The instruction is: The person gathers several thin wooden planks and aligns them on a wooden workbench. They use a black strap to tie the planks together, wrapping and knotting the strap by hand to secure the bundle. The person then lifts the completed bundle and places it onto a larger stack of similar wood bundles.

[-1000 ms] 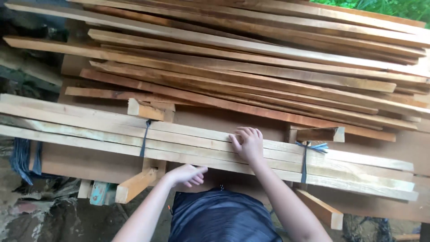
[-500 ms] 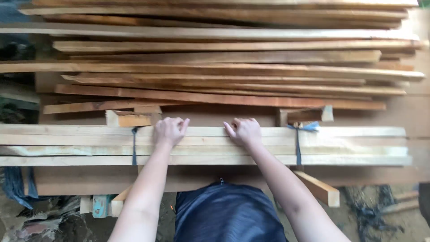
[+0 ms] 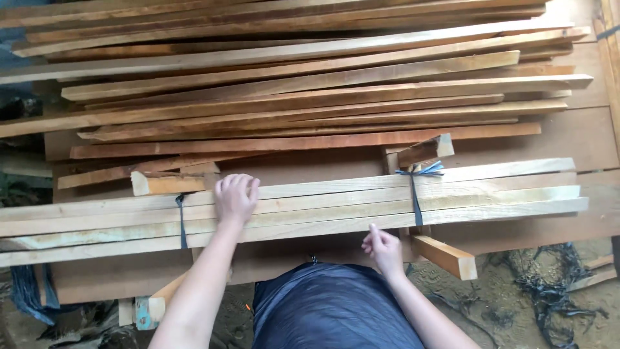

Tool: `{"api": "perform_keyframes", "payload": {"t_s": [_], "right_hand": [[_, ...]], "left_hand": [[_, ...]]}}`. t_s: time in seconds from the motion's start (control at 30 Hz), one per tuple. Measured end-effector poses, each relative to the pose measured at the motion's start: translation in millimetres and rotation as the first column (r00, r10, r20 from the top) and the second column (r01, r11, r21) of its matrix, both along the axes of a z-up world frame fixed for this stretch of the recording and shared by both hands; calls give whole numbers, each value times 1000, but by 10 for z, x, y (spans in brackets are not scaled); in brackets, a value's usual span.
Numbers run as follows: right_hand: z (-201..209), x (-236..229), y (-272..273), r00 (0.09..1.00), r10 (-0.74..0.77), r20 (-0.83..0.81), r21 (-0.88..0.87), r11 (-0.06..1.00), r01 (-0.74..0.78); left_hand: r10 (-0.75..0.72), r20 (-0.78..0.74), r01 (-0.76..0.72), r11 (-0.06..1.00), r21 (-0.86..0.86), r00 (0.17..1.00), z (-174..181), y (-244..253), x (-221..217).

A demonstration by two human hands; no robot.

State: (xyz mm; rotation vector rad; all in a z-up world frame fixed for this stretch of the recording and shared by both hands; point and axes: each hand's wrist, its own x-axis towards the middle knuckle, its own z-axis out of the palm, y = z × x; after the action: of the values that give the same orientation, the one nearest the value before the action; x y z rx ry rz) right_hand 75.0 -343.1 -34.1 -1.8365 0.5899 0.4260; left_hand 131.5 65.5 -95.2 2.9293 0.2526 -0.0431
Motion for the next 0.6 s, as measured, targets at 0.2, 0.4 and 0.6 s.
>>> {"api": "perform_keyframes", "payload": {"t_s": [0.2,0.4,0.6], "right_hand": [[1004,651,220,795,-379,-473,494,634,595],[939,888,232,823,-332,-460,417,738,531],[-799,586,-101,508,-753,-419,431,327,841]], "left_hand": [[-63,28,64,996,-67,998,-53,-667,-34],[131,-214,-129,991,23,968,-93,-748,384],[-50,-498,-29,988,-150,866,632,-1272,883]]}}
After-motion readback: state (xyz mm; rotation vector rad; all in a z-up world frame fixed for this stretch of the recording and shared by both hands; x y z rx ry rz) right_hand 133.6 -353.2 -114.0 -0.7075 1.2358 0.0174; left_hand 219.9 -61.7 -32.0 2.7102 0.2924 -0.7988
